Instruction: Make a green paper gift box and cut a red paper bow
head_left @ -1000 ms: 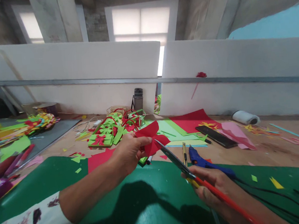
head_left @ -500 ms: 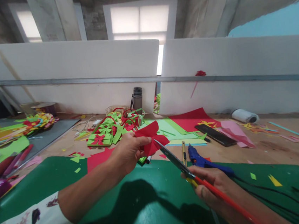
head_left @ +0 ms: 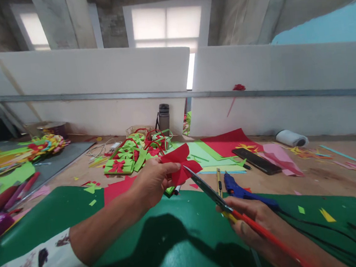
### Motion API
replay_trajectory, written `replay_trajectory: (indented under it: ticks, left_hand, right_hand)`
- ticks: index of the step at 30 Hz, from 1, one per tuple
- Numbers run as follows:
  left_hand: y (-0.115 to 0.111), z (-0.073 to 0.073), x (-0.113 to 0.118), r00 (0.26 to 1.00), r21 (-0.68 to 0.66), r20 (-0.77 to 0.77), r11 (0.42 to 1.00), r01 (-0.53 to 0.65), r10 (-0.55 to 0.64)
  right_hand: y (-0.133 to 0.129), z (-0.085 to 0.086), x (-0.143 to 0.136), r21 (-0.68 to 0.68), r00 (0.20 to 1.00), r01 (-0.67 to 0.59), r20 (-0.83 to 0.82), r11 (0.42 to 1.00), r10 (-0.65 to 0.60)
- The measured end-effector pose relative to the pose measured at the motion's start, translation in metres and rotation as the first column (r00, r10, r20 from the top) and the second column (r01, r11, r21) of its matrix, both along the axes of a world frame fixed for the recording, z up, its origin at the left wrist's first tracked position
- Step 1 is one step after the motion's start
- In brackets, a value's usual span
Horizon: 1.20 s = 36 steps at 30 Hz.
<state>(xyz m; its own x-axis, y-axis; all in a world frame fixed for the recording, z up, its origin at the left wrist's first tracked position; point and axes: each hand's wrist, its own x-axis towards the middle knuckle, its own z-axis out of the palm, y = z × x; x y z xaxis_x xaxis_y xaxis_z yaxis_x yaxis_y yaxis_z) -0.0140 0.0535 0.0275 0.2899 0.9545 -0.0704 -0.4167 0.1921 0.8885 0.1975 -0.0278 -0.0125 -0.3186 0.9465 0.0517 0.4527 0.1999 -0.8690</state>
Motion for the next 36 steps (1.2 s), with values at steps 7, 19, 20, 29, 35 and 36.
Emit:
replay_trajectory:
  ticks: [7,19,20,29,35,36]
  left_hand:
    - [-0.0015,0.0007,0.0011,1.000,-0.002,0.003,1.000,-0.003,0.003]
    - [-0.0016,0.0007,0.0021,1.000,0.013,-0.023,1.000,0.000,0.000]
    - [-0.0018,0.0009,0.0022,1.000,0.012,-0.025,1.000,0.000,0.001]
    - [-0.0010,0.0008,0.0017,1.000,-0.002,-0.004,1.000,-0.009,0.009]
    - [0.0022,-0.0028,0.0006,1.000,-0.006,0.010,1.000,-0.022,0.022]
    - [0.0027,-0.0028,0.0004,1.000,-0.003,0.009,1.000,-0.013,0.013]
  right_hand:
    - [0.0009,-0.0030,0.0004,-0.066,1.000,0.007,-0.004,0.998,-0.007]
    - [0.0015,0.0022,-0.0005,-0.119,0.999,-0.010,-0.052,0.993,0.004]
    - [0.0013,0.0029,-0.0003,-0.122,0.998,-0.010,-0.056,0.993,0.003]
    - [0.0033,0.0038,0.0008,-0.163,0.999,0.012,-0.034,0.987,-0.018]
    - [0.0036,0.0016,0.0018,-0.127,0.999,0.042,-0.029,0.991,-0.046]
    - [0.0028,0.0010,0.0018,-0.108,0.998,0.052,-0.015,0.993,-0.054]
